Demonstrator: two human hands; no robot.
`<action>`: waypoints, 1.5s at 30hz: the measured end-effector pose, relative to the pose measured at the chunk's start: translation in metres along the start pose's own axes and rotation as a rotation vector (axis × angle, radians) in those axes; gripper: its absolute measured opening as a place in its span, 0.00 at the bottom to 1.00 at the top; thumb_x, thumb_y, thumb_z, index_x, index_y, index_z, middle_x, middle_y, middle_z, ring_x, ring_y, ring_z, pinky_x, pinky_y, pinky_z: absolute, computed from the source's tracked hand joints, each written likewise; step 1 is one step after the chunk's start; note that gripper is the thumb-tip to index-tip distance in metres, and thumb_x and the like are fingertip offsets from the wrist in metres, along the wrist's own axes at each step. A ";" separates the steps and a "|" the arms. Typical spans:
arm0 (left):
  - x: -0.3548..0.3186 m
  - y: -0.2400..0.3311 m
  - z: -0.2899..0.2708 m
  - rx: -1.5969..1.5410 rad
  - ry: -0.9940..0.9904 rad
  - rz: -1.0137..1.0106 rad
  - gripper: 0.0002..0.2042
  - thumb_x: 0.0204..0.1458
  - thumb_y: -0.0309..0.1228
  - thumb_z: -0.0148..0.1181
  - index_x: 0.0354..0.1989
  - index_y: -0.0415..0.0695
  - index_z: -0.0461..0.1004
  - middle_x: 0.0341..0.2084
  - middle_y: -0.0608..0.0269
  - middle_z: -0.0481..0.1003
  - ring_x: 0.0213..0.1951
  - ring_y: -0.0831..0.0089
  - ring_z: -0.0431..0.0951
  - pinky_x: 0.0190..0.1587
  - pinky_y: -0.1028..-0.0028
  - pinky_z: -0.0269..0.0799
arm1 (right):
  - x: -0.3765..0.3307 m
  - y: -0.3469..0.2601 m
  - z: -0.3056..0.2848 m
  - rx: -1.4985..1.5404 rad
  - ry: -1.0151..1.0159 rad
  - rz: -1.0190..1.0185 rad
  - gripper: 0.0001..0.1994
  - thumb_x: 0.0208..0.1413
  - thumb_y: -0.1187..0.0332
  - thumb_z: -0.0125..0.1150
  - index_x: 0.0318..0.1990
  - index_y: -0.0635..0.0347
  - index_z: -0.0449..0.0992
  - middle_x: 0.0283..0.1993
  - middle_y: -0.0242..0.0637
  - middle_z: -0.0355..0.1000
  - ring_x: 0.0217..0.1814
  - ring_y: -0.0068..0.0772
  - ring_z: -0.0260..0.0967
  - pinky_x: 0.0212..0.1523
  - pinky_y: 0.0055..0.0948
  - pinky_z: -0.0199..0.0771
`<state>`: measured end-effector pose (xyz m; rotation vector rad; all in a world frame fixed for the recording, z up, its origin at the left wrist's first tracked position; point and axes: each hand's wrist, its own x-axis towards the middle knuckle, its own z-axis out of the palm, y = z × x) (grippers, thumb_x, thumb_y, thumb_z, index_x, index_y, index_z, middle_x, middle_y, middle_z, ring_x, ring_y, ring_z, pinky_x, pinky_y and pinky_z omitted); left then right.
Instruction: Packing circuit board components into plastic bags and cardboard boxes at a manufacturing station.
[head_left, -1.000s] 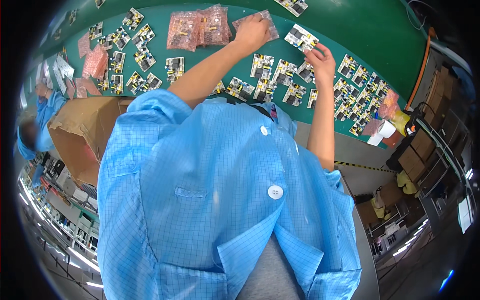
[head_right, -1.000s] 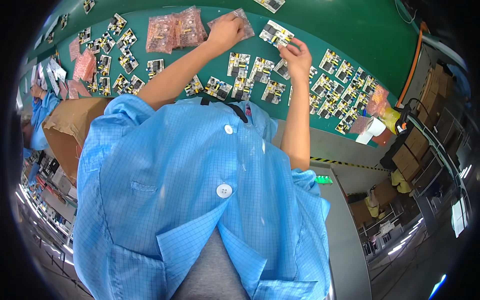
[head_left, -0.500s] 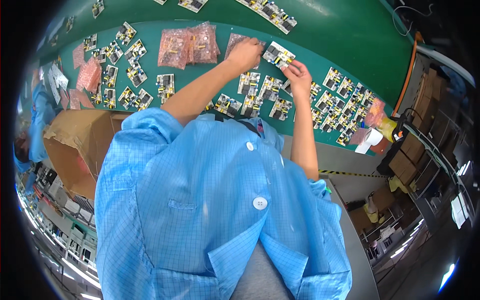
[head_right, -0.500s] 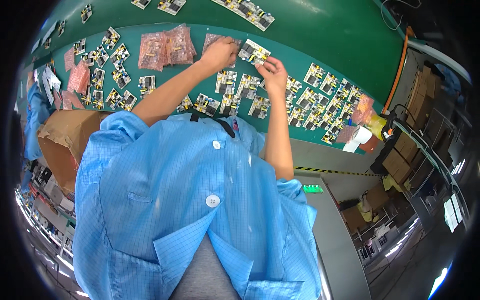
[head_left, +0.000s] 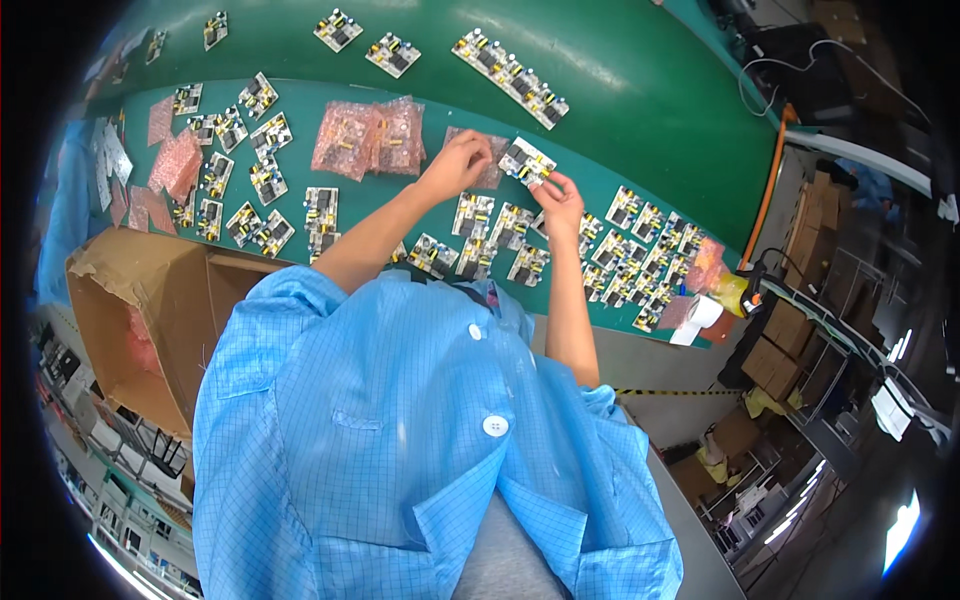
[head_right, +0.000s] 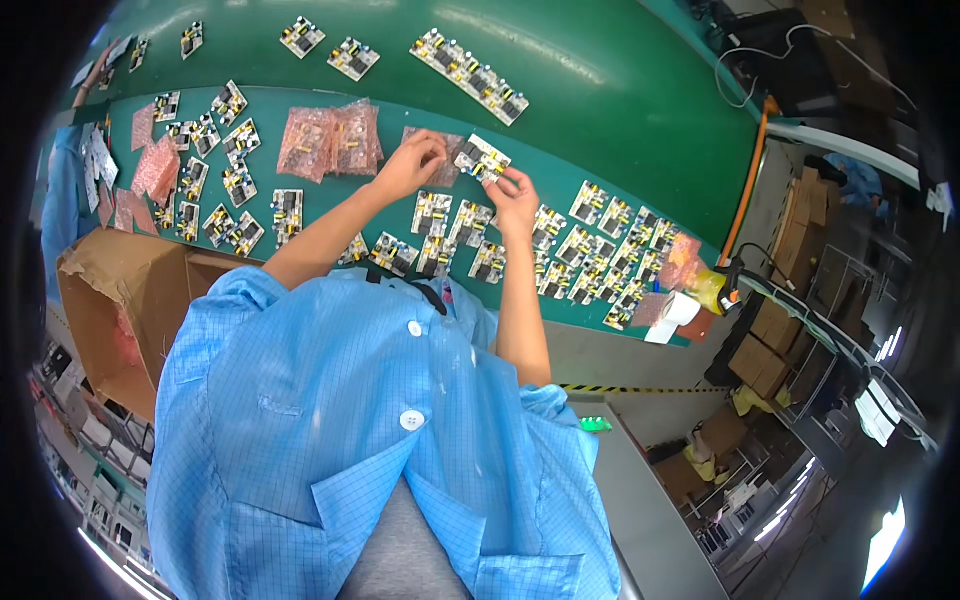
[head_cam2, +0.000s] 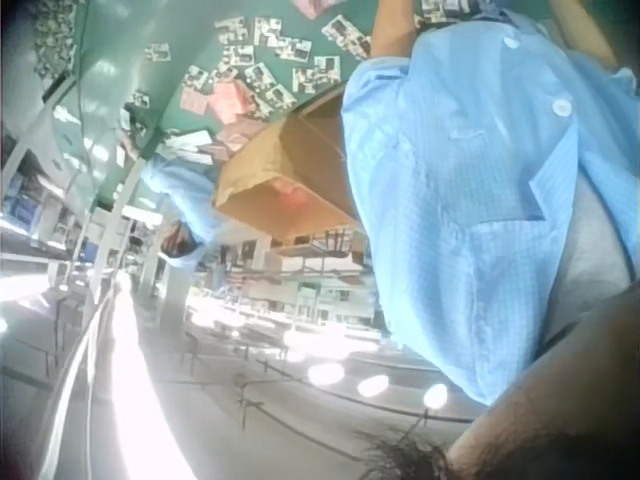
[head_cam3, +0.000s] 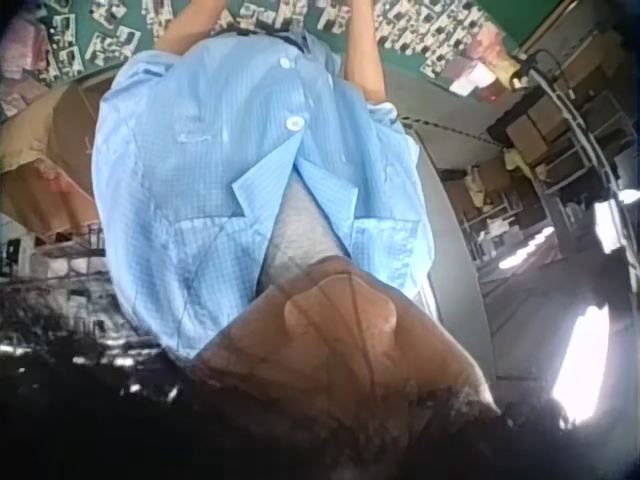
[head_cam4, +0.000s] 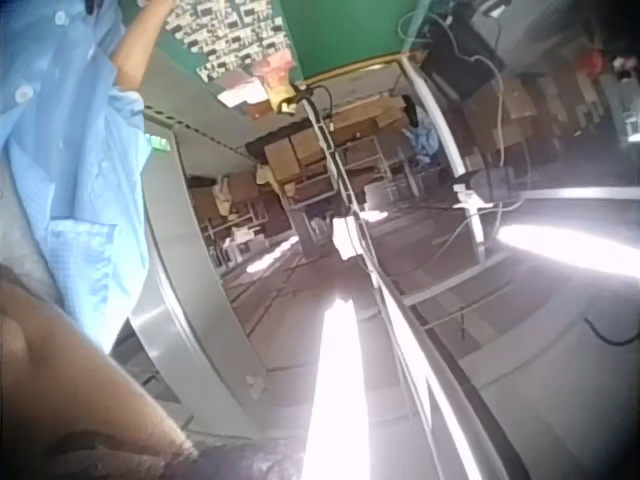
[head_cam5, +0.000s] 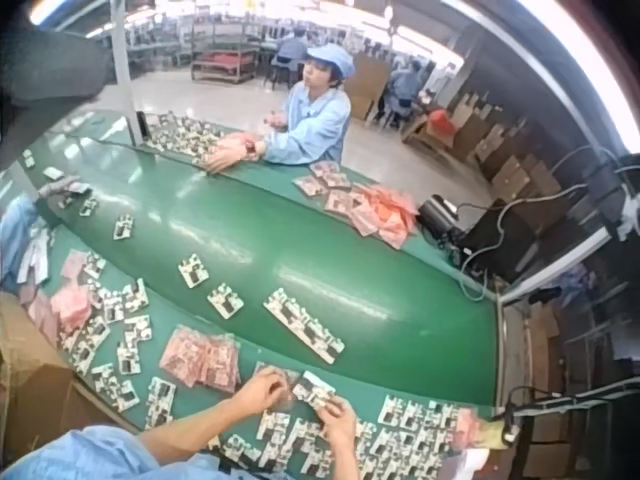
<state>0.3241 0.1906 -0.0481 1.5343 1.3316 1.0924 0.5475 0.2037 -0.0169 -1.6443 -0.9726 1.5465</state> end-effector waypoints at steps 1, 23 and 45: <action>-0.002 0.002 0.002 -0.023 0.028 -0.020 0.02 0.50 0.20 0.56 0.31 0.37 0.71 0.37 0.56 0.71 0.37 0.62 0.74 0.40 0.69 0.72 | 0.000 -0.002 0.000 0.000 -0.009 0.008 0.25 0.45 0.76 0.71 0.52 0.67 0.67 0.44 0.44 0.74 0.42 0.28 0.72 0.43 0.24 0.73; -0.007 0.053 0.003 0.132 0.265 0.247 0.04 0.49 0.26 0.57 0.33 0.40 0.72 0.37 0.52 0.72 0.45 0.54 0.70 0.50 0.62 0.64 | -0.025 -0.039 -0.009 -0.139 -0.186 -0.187 0.17 0.45 0.71 0.69 0.44 0.64 0.75 0.32 0.32 0.77 0.30 0.19 0.71 0.32 0.22 0.70; -0.051 0.107 -0.035 0.345 0.151 0.219 0.03 0.47 0.26 0.58 0.31 0.46 0.74 0.51 0.61 0.69 0.56 0.55 0.63 0.55 0.57 0.56 | -0.083 -0.057 0.026 -0.112 -0.304 -0.005 0.32 0.46 0.75 0.69 0.58 0.65 0.58 0.40 0.47 0.77 0.43 0.32 0.76 0.47 0.29 0.73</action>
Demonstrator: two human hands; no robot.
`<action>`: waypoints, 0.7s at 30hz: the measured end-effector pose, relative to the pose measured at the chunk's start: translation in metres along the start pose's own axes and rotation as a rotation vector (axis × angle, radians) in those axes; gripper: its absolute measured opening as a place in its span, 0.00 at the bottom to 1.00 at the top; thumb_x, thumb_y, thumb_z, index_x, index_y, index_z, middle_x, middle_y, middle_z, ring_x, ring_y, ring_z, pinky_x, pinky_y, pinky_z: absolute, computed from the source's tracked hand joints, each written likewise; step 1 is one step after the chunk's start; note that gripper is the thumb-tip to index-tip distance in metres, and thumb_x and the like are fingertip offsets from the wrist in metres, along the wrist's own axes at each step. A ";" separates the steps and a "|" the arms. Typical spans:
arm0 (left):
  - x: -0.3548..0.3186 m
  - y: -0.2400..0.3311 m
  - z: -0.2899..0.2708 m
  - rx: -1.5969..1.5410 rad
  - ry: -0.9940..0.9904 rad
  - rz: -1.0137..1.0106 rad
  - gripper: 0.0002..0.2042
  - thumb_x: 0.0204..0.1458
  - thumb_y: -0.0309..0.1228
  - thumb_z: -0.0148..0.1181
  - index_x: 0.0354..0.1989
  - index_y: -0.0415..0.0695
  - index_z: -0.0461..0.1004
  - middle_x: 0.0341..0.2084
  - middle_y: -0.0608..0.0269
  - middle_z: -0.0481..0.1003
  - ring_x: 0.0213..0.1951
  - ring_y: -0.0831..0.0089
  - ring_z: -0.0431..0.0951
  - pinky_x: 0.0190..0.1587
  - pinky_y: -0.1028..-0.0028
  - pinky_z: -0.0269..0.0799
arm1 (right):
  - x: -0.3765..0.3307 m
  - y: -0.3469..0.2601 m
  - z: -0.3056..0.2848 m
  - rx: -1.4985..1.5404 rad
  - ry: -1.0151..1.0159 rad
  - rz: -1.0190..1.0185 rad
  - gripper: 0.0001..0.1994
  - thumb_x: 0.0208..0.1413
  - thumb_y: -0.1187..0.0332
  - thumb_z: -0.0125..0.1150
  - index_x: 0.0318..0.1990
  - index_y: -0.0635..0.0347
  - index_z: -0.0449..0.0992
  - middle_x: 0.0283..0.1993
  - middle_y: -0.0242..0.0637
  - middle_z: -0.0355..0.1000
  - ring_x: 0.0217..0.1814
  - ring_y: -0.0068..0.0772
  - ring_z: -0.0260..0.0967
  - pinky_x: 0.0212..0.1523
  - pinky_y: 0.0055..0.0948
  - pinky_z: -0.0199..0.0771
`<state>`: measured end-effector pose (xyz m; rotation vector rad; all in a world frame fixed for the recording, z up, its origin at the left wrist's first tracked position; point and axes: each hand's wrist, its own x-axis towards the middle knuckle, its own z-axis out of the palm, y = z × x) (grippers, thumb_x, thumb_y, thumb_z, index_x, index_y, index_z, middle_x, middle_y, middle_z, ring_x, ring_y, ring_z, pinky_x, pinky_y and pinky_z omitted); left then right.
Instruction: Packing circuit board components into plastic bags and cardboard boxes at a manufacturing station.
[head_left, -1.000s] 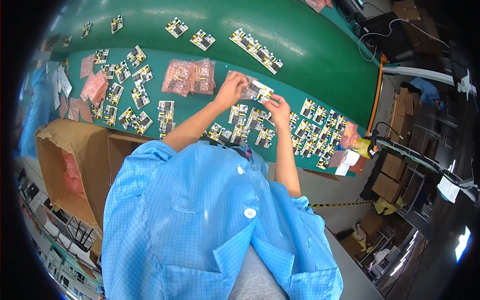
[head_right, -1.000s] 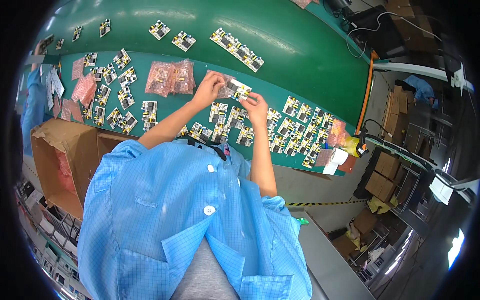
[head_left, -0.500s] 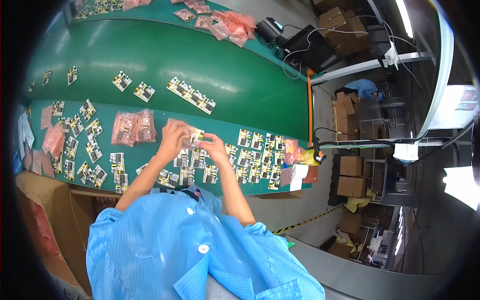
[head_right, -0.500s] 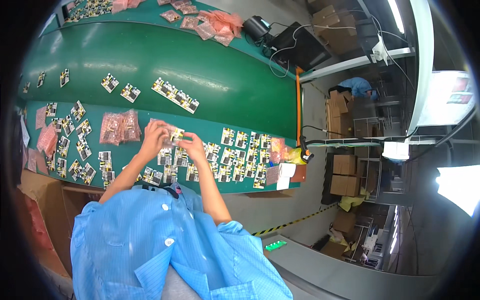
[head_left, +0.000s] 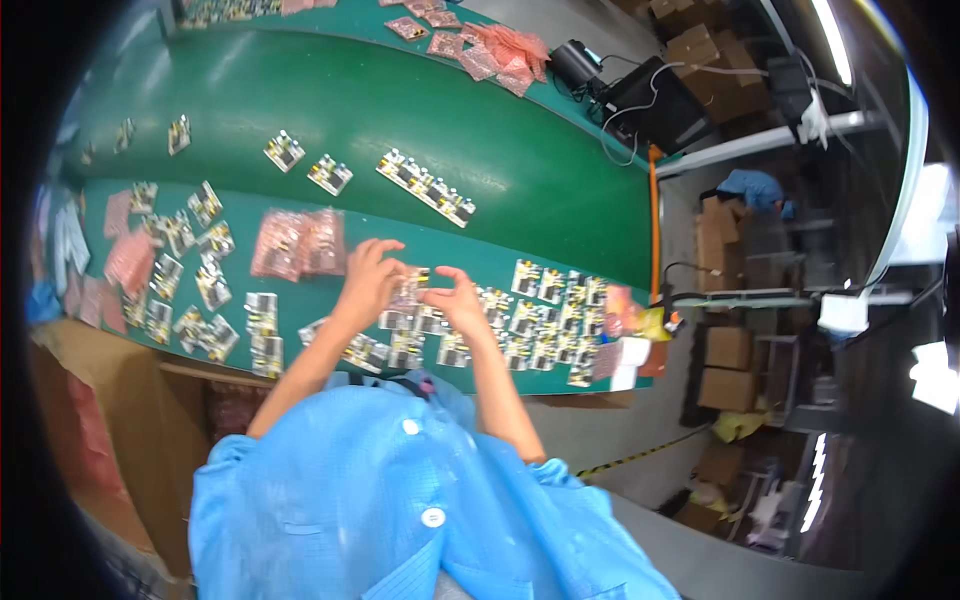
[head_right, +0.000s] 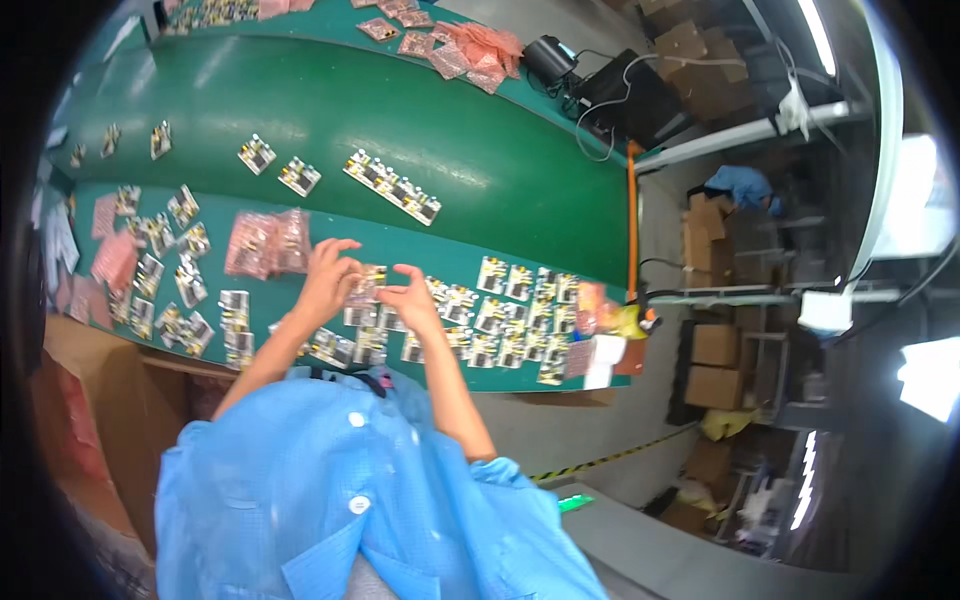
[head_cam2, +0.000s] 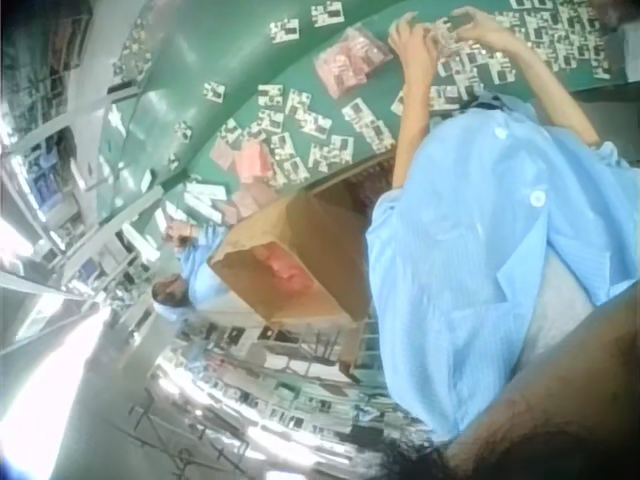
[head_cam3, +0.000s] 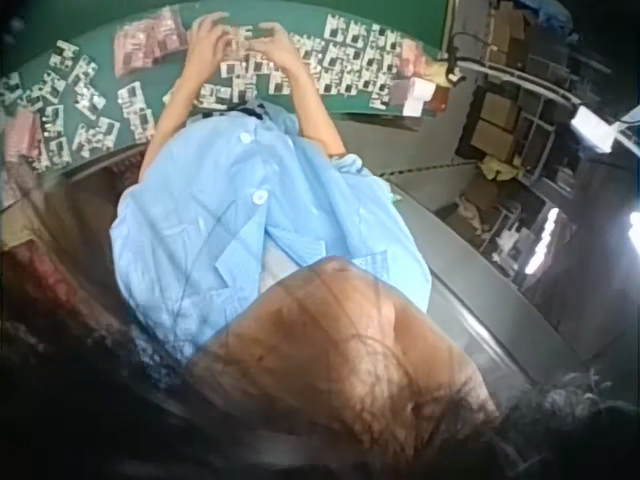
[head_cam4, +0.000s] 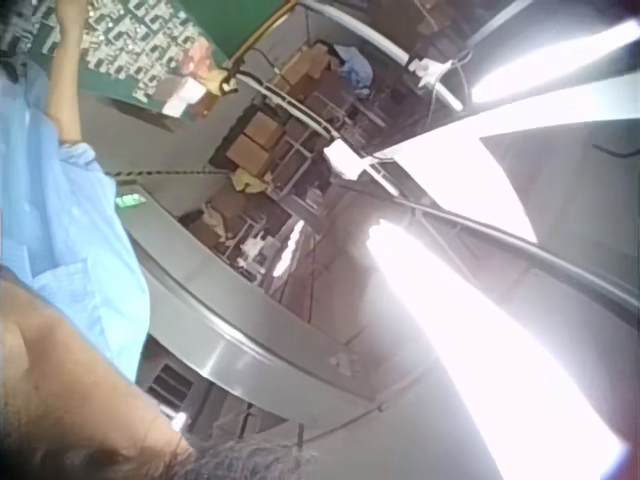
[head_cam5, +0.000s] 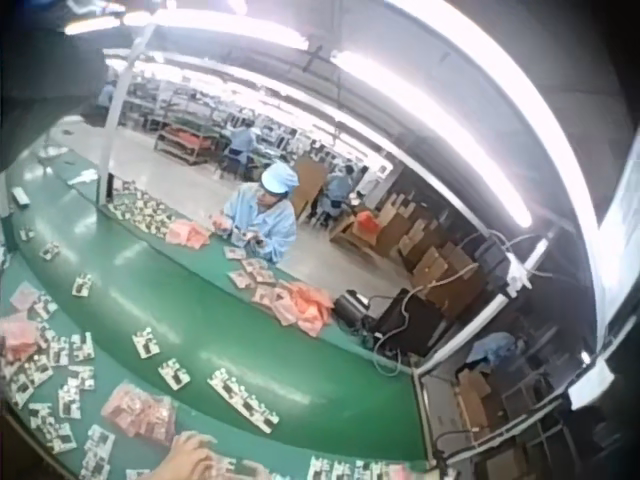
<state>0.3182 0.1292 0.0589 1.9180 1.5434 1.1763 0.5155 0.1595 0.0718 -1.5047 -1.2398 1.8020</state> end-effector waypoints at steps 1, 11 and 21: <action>0.004 0.002 -0.001 0.020 0.009 0.011 0.04 0.46 0.26 0.58 0.31 0.46 0.74 0.51 0.61 0.69 0.56 0.55 0.63 0.55 0.57 0.57 | 0.004 0.006 -0.002 0.055 0.048 -0.042 0.33 0.46 0.74 0.69 0.58 0.66 0.56 0.40 0.47 0.77 0.43 0.33 0.76 0.47 0.30 0.74; 0.036 0.029 -0.015 0.090 0.039 0.042 0.03 0.47 0.29 0.61 0.30 0.49 0.78 0.55 0.63 0.67 0.62 0.53 0.53 0.62 0.55 0.45 | -0.006 -0.038 -0.001 0.098 0.219 -0.120 0.35 0.45 0.71 0.69 0.60 0.63 0.58 0.41 0.44 0.77 0.40 0.26 0.75 0.37 0.21 0.71; 0.023 0.037 -0.025 0.066 0.108 -0.063 0.02 0.48 0.33 0.63 0.27 0.51 0.79 0.61 0.67 0.63 0.69 0.47 0.40 0.62 0.41 0.34 | -0.016 -0.027 0.007 0.160 0.044 -0.107 0.34 0.47 0.68 0.69 0.61 0.63 0.59 0.41 0.37 0.78 0.32 0.14 0.68 0.27 0.15 0.60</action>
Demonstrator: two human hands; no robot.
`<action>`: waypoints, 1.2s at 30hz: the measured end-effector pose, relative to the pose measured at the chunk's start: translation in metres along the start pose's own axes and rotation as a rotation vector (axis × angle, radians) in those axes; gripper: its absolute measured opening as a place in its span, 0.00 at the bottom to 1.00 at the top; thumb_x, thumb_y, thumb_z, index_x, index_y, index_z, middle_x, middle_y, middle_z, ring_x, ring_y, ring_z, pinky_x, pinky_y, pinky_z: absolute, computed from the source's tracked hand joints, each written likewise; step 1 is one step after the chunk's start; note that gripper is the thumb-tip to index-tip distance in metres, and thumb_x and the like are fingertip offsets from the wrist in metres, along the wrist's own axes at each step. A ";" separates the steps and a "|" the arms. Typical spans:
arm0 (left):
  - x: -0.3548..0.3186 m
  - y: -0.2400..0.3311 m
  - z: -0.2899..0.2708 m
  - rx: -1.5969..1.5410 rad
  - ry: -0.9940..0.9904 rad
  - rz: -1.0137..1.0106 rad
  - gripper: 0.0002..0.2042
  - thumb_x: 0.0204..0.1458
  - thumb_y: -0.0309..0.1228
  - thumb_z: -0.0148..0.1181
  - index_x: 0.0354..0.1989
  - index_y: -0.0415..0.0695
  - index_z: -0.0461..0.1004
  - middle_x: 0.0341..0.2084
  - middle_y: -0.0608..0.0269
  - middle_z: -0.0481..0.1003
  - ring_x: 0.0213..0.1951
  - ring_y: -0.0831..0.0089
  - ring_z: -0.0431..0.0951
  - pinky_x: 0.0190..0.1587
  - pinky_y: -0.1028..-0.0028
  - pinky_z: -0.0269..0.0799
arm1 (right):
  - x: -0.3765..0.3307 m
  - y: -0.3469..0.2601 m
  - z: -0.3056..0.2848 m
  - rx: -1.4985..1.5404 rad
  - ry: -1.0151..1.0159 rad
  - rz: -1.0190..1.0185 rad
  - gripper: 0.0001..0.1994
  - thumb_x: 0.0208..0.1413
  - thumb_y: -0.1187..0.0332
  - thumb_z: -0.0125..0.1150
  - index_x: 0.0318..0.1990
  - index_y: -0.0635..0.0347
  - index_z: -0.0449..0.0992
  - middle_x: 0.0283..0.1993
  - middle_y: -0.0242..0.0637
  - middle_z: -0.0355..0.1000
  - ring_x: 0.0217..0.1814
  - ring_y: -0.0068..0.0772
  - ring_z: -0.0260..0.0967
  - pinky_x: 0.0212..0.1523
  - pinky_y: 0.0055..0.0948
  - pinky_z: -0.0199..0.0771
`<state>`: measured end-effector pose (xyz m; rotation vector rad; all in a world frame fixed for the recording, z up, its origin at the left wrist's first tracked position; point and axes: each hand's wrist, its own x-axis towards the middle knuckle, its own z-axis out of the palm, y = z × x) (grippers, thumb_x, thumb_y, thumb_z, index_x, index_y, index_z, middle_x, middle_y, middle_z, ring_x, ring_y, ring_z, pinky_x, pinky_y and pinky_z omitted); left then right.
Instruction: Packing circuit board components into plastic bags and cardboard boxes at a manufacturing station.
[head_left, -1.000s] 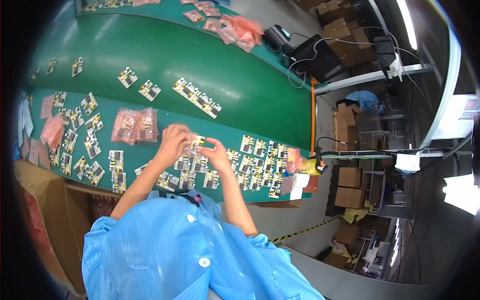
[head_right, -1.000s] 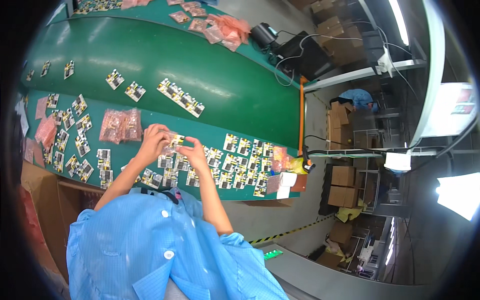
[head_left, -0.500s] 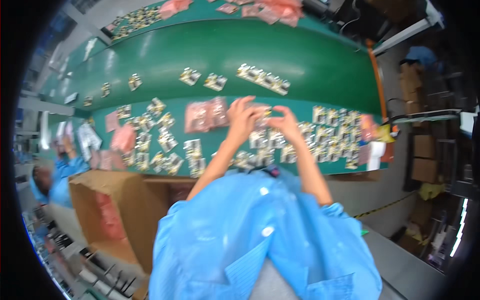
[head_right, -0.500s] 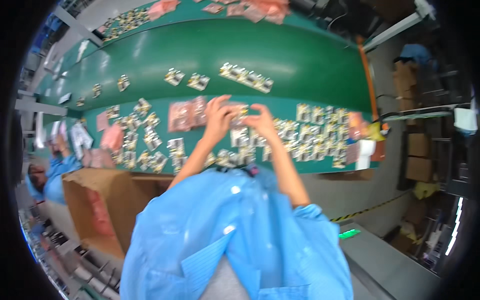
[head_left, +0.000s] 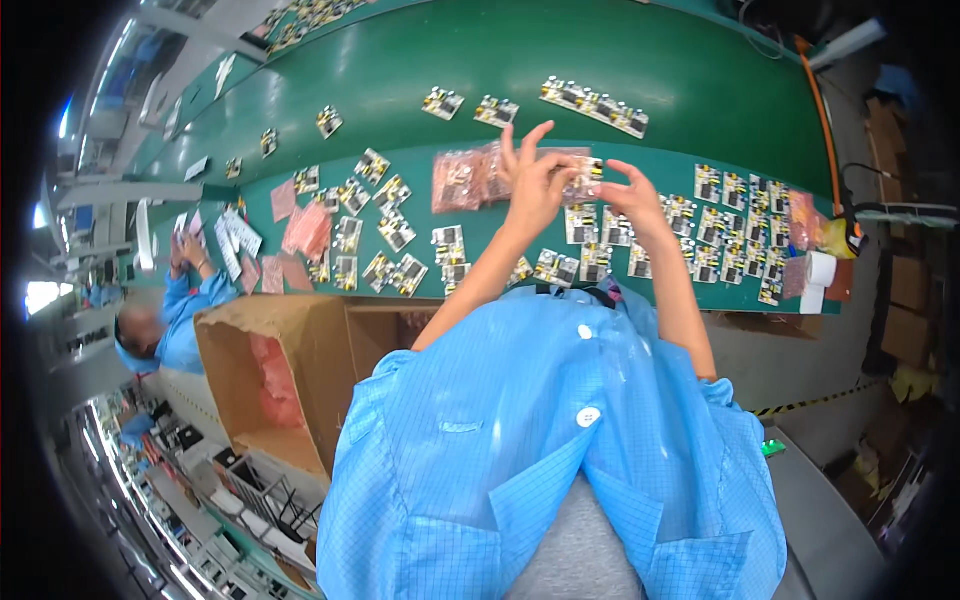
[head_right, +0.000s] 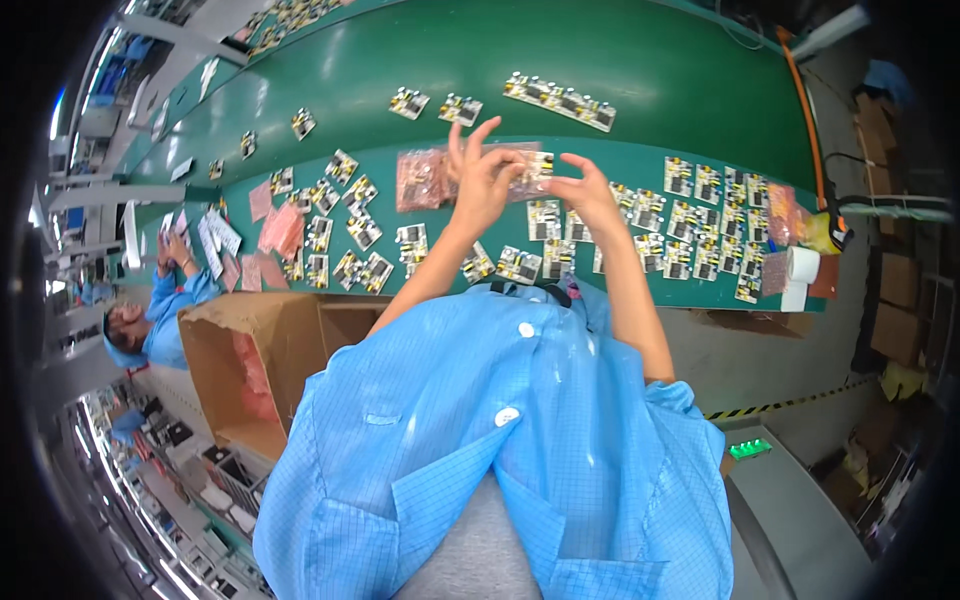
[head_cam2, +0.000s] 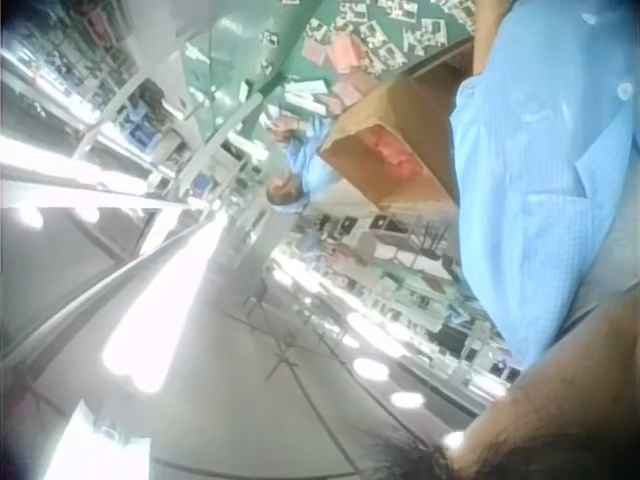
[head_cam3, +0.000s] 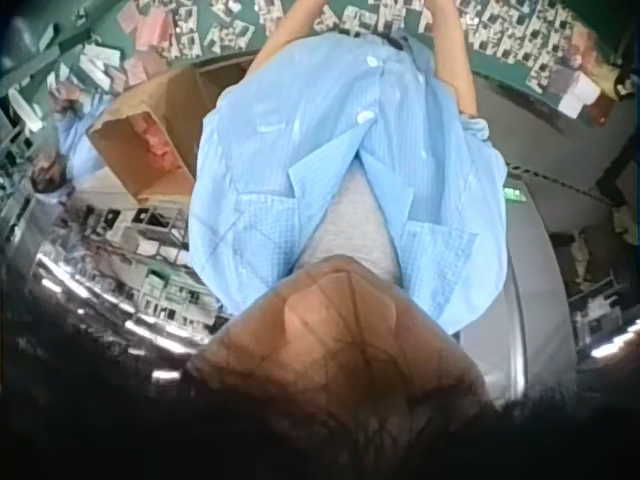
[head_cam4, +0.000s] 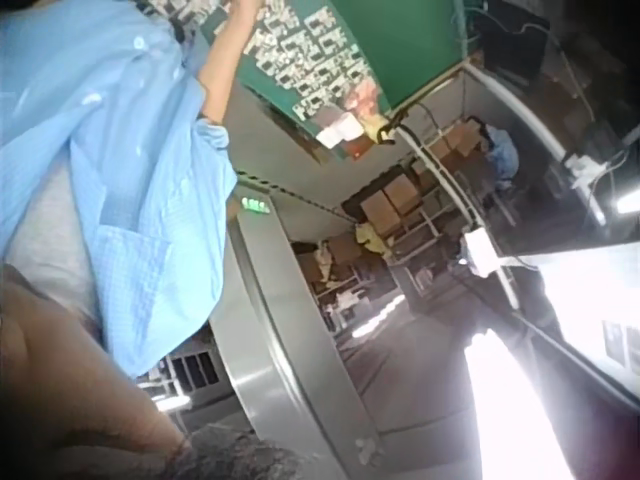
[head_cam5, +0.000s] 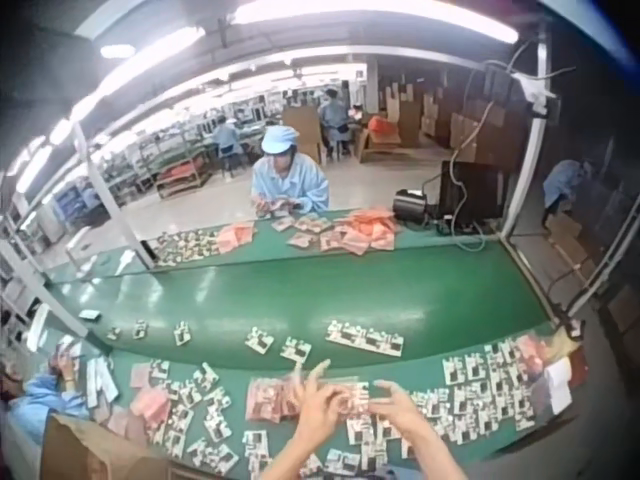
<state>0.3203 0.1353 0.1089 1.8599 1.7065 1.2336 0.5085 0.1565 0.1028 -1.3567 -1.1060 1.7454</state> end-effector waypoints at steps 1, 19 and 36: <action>-0.002 -0.004 -0.001 -0.061 -0.044 -0.037 0.02 0.48 0.33 0.64 0.27 0.51 0.80 0.63 0.68 0.61 0.70 0.46 0.37 0.61 0.39 0.33 | -0.001 0.003 0.001 -0.030 -0.028 0.001 0.34 0.47 0.67 0.69 0.61 0.64 0.60 0.40 0.37 0.78 0.30 0.13 0.66 0.27 0.15 0.59; -0.046 -0.044 0.000 -0.859 0.000 -0.774 0.30 0.59 0.42 0.55 0.63 0.38 0.53 0.60 0.47 0.59 0.61 0.64 0.60 0.62 0.67 0.55 | 0.035 0.021 0.003 -0.012 -0.378 0.055 0.20 0.51 0.77 0.61 0.52 0.66 0.67 0.40 0.38 0.78 0.40 0.22 0.74 0.41 0.20 0.72; -0.019 -0.160 -0.059 0.335 -0.068 -0.993 0.42 0.34 0.44 0.70 0.56 0.35 0.56 0.52 0.42 0.67 0.52 0.45 0.71 0.51 0.53 0.69 | 0.153 0.031 0.032 -1.137 0.212 -0.562 0.09 0.49 0.70 0.56 0.38 0.59 0.76 0.37 0.41 0.75 0.41 0.46 0.72 0.45 0.39 0.72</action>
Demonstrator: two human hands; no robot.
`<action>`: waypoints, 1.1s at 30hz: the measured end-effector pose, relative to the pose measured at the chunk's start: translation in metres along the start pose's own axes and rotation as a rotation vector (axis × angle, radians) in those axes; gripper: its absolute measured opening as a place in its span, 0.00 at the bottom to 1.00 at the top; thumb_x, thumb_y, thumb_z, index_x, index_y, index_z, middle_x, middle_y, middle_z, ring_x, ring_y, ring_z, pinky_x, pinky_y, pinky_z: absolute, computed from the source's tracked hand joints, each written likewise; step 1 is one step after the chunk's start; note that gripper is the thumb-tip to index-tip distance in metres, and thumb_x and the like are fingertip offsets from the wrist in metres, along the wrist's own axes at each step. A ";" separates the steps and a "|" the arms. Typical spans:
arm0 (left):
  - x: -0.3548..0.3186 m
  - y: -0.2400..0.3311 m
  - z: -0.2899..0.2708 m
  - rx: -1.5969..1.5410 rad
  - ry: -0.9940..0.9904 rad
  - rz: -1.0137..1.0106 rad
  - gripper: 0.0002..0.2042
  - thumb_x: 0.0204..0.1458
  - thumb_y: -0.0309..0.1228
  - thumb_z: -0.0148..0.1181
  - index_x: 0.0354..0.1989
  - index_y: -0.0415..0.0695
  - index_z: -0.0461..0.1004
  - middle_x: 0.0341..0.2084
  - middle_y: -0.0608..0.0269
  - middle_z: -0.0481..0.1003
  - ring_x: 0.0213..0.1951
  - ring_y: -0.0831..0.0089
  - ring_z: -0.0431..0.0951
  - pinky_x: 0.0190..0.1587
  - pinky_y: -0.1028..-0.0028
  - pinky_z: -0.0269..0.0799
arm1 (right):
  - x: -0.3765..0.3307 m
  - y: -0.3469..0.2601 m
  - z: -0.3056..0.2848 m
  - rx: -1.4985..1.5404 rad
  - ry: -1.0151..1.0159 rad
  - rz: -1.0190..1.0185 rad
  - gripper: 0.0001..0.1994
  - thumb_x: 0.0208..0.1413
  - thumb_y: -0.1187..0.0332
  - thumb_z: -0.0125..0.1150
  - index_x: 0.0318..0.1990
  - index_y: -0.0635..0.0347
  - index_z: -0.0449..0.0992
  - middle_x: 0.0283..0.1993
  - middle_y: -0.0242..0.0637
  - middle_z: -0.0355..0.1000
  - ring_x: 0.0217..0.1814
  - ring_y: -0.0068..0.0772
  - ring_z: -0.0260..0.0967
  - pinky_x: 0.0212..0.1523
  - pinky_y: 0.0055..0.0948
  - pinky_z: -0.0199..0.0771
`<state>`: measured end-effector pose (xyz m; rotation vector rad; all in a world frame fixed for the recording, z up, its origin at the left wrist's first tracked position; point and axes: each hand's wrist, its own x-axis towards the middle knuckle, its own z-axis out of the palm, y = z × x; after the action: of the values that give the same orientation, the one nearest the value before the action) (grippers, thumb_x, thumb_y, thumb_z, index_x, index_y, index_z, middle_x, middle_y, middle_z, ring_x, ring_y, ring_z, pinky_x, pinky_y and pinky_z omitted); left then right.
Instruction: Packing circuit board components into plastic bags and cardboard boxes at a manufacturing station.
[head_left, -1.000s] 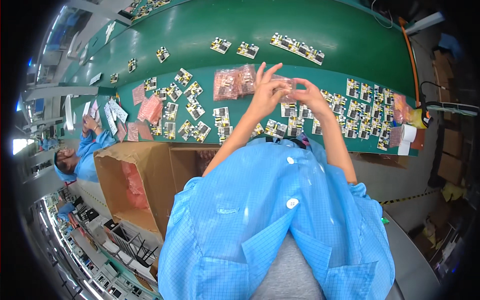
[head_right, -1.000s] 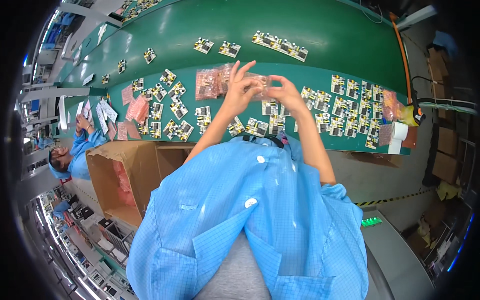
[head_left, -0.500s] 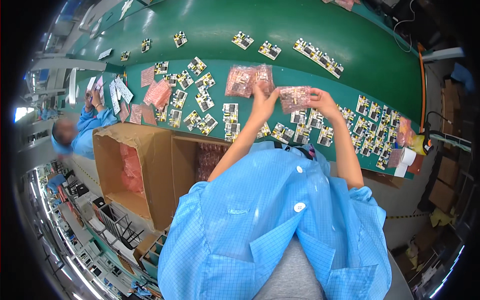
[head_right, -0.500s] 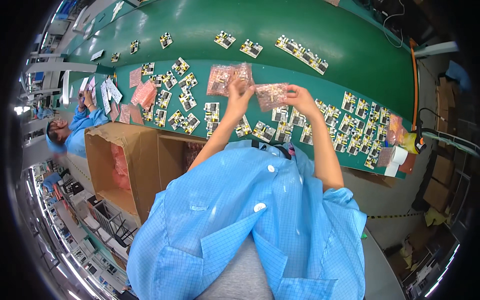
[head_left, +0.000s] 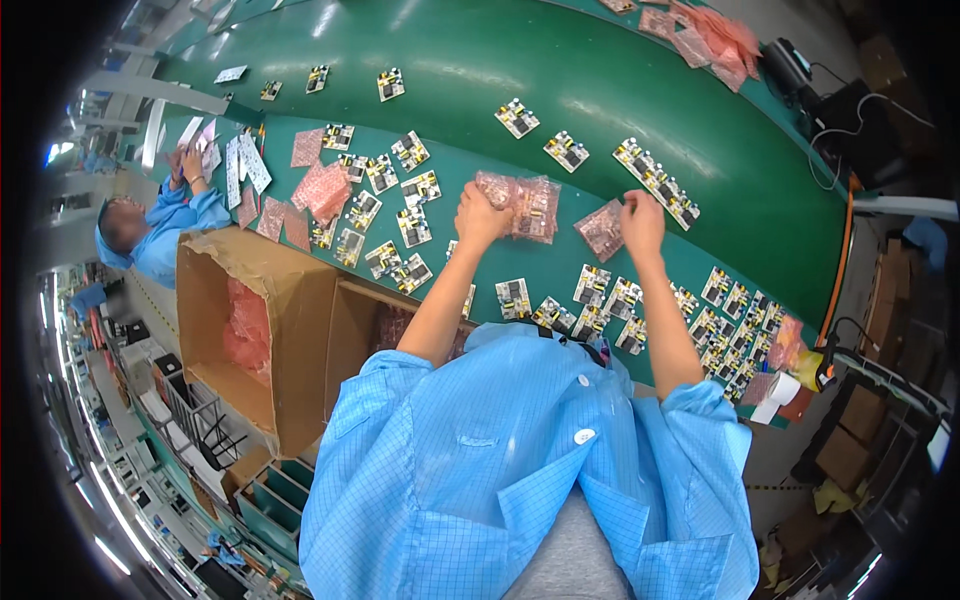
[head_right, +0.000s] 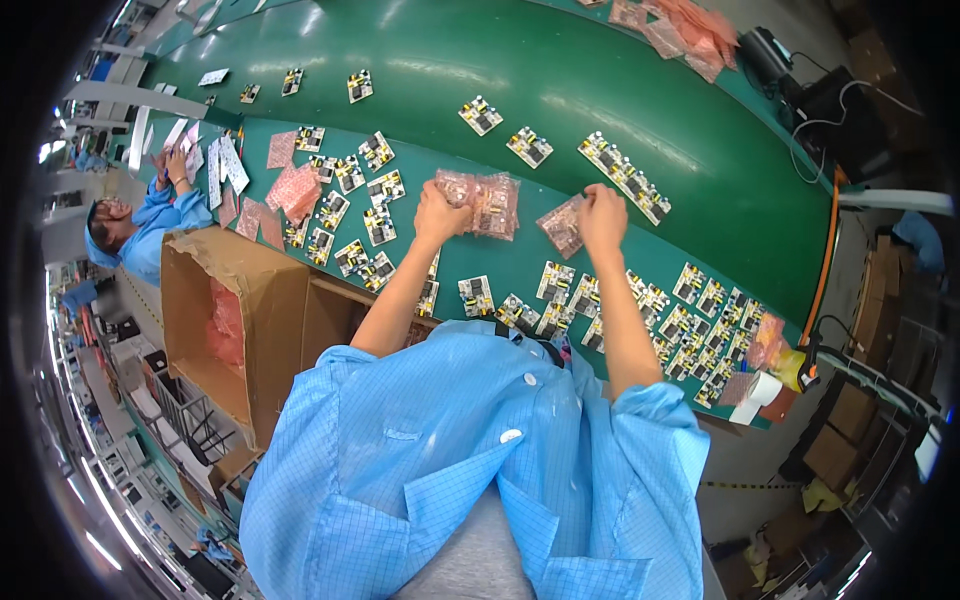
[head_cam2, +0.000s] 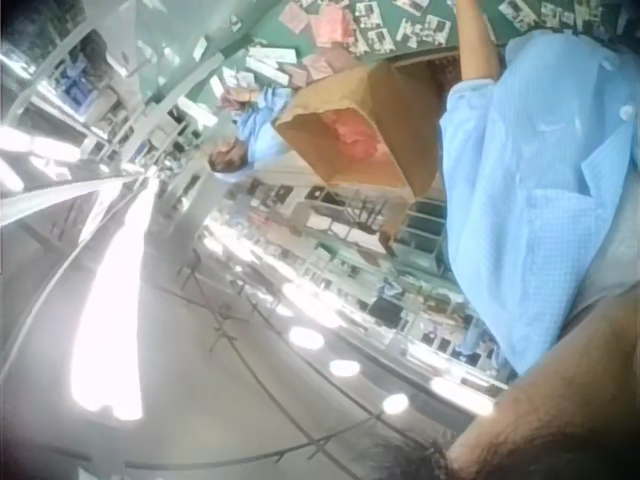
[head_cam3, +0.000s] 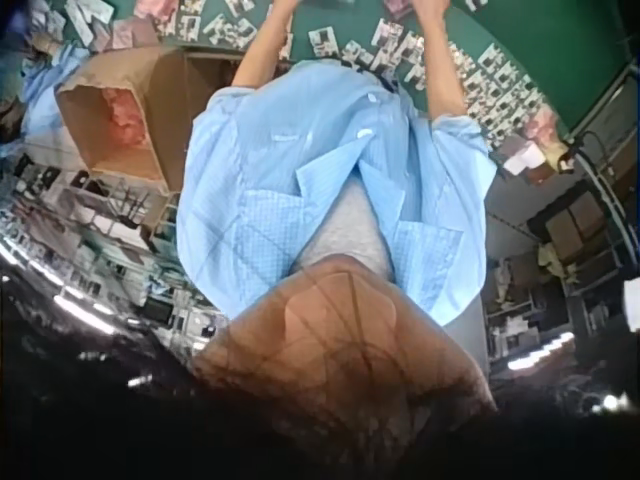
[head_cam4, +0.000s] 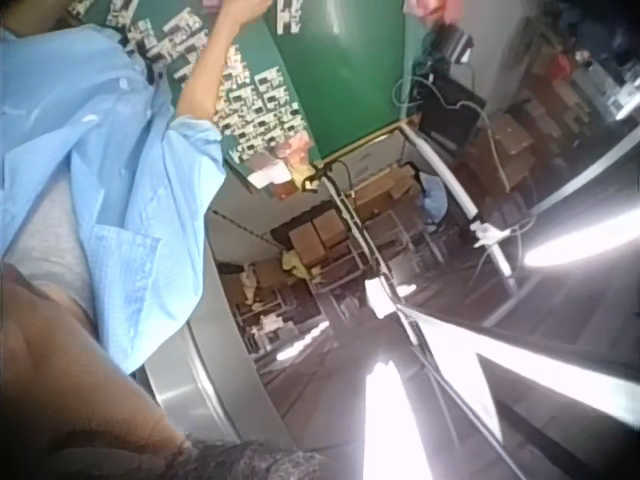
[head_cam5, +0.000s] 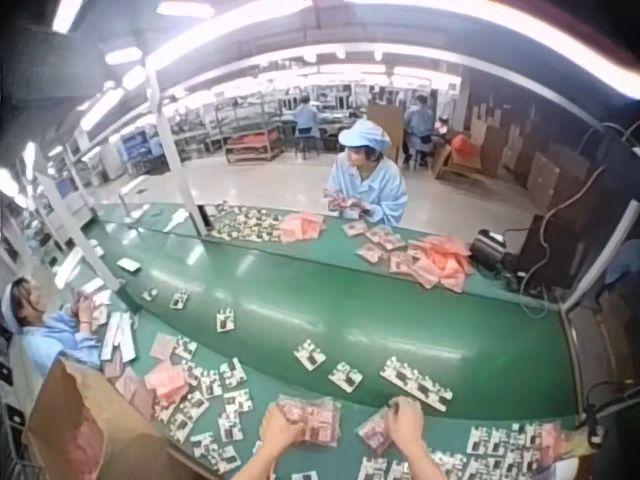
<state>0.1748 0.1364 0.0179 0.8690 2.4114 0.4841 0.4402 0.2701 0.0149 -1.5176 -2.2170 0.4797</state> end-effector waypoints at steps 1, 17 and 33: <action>0.004 -0.002 -0.002 0.002 0.004 -0.014 0.42 0.34 0.44 0.70 0.56 0.35 0.56 0.52 0.42 0.67 0.52 0.45 0.71 0.51 0.53 0.69 | -0.003 -0.018 0.002 0.133 -0.013 -0.083 0.08 0.50 0.68 0.58 0.36 0.58 0.75 0.37 0.40 0.74 0.42 0.45 0.70 0.46 0.40 0.70; 0.038 -0.026 0.004 -0.131 -0.072 -0.051 0.46 0.28 0.52 0.73 0.53 0.32 0.60 0.48 0.40 0.72 0.50 0.48 0.74 0.52 0.61 0.70 | -0.011 -0.088 0.124 0.799 -0.704 0.485 0.44 0.27 0.56 0.80 0.50 0.71 0.60 0.46 0.43 0.72 0.46 0.37 0.73 0.46 0.35 0.73; -0.024 -0.043 -0.001 -1.739 -0.936 -0.145 0.26 0.53 0.31 0.60 0.59 0.38 0.62 0.51 0.53 0.72 0.51 0.60 0.75 0.54 0.57 0.73 | -0.034 -0.105 -0.034 1.449 -0.801 0.399 0.33 0.48 0.75 0.63 0.63 0.59 0.59 0.56 0.36 0.68 0.57 0.31 0.67 0.58 0.32 0.67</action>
<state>0.1696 0.0895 0.0059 -0.0020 0.5989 1.3361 0.3850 0.2030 0.0911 -0.8712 -1.1079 2.4157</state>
